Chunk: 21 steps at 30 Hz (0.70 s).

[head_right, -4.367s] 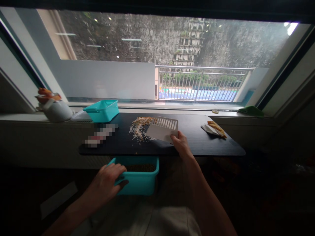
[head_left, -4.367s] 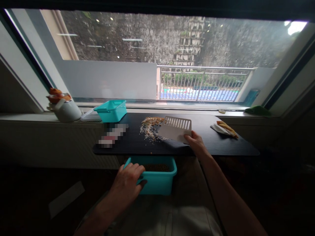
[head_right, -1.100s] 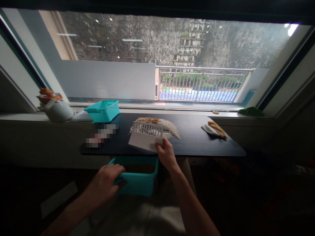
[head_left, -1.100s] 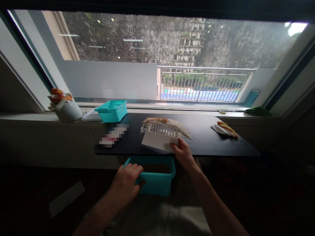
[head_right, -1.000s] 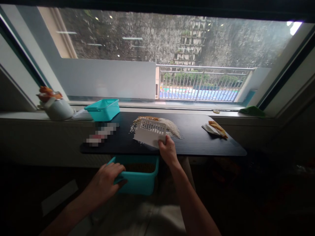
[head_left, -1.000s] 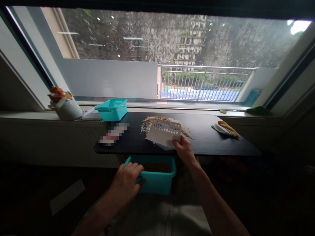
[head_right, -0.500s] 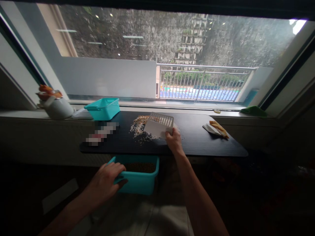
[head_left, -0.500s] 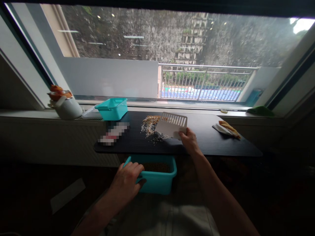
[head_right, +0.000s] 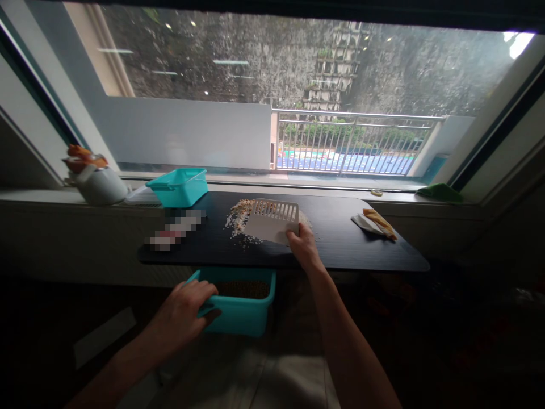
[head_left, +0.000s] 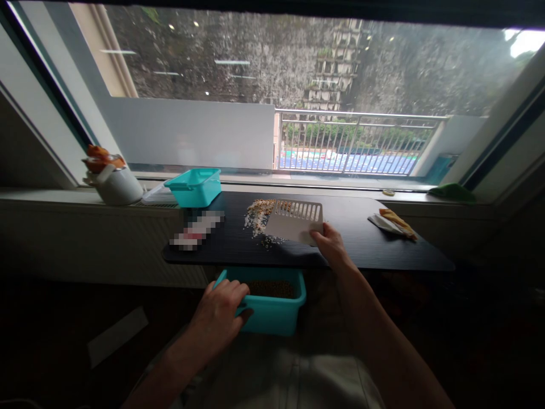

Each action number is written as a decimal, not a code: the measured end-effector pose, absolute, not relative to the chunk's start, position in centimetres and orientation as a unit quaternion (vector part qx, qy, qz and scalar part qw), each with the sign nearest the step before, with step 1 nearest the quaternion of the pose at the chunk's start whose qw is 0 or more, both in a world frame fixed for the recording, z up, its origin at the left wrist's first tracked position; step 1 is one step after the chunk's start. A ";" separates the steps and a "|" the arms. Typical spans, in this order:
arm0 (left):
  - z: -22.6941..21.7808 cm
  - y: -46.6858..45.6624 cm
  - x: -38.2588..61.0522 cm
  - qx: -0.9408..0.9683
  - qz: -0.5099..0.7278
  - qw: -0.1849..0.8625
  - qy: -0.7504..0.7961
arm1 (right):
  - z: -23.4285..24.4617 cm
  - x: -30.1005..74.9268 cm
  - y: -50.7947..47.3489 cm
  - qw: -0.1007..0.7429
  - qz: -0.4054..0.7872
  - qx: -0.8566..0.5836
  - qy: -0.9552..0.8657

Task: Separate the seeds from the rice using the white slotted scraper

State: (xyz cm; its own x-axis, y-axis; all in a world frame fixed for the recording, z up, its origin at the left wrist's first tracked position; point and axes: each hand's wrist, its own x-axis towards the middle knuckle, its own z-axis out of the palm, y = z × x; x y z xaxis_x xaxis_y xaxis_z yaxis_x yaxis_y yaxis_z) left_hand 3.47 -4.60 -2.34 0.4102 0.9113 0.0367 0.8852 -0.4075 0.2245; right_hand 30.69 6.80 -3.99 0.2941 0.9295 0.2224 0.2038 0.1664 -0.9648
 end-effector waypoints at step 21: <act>-2.3 -4.6 3.5 0.834 0.074 0.086 0.540 | -3.4 31.0 5.1 0.559 0.359 -0.526 -0.532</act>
State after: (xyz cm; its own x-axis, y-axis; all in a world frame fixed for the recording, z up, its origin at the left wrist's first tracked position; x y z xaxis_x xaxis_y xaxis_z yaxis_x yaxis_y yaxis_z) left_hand 3.55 -4.56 -2.26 0.4061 0.9133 0.0296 0.8878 -0.4021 0.2239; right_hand 31.00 5.08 -3.35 0.1778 0.9598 0.2170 0.1583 0.1897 -0.9690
